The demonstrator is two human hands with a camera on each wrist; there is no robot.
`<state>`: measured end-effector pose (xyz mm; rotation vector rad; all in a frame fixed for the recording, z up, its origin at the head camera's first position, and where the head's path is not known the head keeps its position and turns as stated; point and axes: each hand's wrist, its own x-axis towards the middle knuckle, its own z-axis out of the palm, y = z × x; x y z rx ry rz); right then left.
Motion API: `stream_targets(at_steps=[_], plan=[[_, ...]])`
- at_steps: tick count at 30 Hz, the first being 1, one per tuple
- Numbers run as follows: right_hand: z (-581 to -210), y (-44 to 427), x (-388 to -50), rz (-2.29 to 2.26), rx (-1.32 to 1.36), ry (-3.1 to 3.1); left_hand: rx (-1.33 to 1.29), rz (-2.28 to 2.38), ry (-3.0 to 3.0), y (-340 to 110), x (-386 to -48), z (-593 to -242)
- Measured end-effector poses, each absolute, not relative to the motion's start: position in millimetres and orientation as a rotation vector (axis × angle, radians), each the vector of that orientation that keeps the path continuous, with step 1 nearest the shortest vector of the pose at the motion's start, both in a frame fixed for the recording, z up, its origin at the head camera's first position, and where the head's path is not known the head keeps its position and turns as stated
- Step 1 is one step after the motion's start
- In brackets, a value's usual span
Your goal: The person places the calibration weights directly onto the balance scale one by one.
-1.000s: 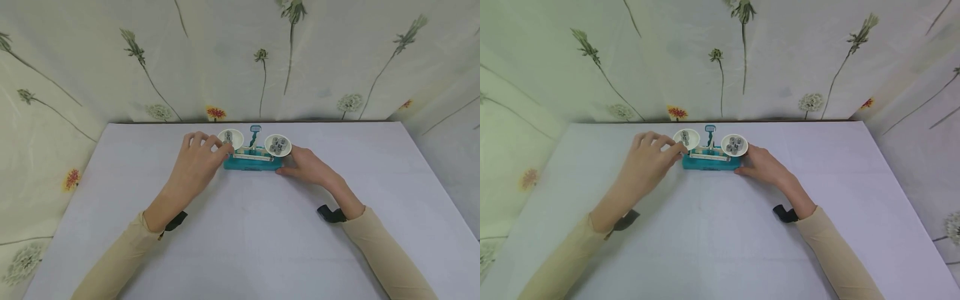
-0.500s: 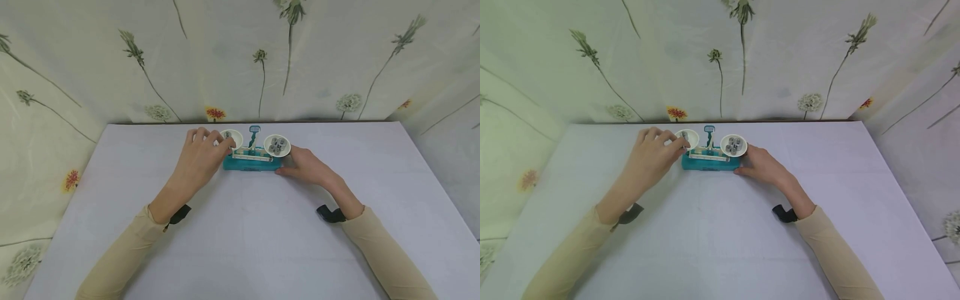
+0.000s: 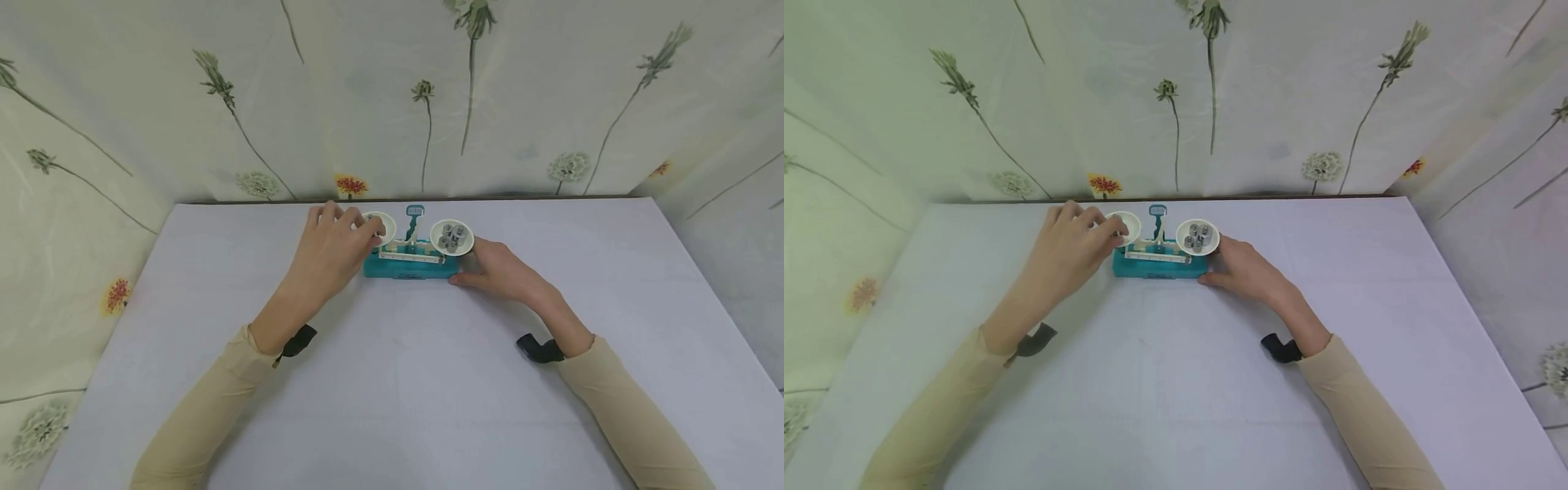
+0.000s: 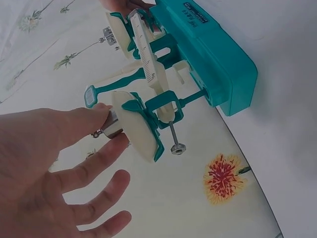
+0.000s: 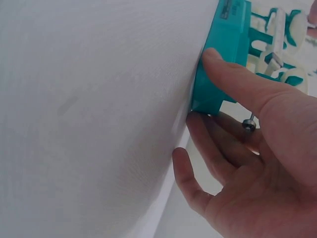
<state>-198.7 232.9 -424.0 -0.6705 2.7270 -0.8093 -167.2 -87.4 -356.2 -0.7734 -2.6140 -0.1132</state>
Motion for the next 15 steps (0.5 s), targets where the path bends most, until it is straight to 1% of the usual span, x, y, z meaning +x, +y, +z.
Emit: stream_targets(at_steps=[15], plan=[[-424.9,233.9,-200.0,-0.82,-0.674,2.731,-0.773,-0.123,-2.543,-85.6,-174.7,-364.2]])
